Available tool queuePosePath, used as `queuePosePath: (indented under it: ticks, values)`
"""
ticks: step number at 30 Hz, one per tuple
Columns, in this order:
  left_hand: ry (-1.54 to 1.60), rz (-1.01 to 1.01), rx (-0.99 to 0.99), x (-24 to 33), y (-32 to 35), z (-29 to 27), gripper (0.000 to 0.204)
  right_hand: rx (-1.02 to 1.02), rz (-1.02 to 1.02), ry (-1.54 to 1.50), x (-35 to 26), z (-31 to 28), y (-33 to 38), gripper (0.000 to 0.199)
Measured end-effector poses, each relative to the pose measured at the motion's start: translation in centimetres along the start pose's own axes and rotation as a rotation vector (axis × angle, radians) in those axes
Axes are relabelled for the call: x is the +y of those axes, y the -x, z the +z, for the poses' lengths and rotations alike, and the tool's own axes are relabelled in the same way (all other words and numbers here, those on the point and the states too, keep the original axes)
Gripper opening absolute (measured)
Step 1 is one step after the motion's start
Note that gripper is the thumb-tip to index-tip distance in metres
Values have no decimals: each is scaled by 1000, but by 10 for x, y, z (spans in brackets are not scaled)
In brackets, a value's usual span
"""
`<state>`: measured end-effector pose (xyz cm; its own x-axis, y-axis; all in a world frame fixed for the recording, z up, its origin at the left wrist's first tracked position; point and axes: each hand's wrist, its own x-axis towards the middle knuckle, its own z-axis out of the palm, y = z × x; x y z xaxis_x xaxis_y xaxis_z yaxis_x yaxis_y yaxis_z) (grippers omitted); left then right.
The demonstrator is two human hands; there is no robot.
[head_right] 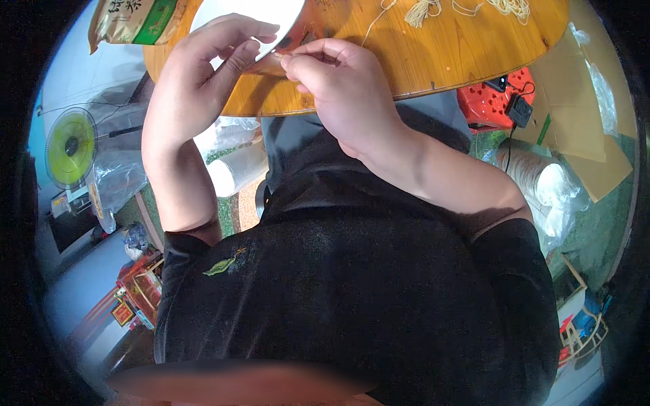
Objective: Bundling small components with rubber bands and organizing them into stacked paper bowls.
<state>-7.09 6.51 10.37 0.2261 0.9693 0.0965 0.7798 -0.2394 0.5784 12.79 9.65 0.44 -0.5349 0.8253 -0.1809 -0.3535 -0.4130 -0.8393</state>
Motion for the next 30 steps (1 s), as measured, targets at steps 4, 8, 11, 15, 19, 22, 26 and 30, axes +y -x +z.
queuePosePath:
  ticks: [4, 8, 11, 15, 19, 22, 26, 30]
  values:
    - [22, -26, -23, -1, 1, 1, 23, 15, 38, -29, 0, 1, 1, 22]
    - [105, -58, -20, -5, 2, 3, 23, 20, 48, -35, 2, 2, 1, 23]
    - [105, -85, -34, -5, 1, 2, 24, 6, 58, -41, 2, 1, 0, 22]
    - [139, -84, -56, -6, 2, 0, 24, -5, 57, -55, 2, 3, 0, 21]
    - [272, -99, -164, -17, -3, -6, 24, 37, 26, -96, 0, 9, 0, 25]
    - [278, -85, -325, -21, -16, -16, 23, 43, 11, -71, 0, 10, 1, 27]
    - [348, -35, -338, -36, -20, -13, 22, 7, 33, 17, -4, 4, -1, 20]
    - [308, -74, -322, -32, -23, -11, 18, 1, 28, 45, -6, 1, 0, 22]
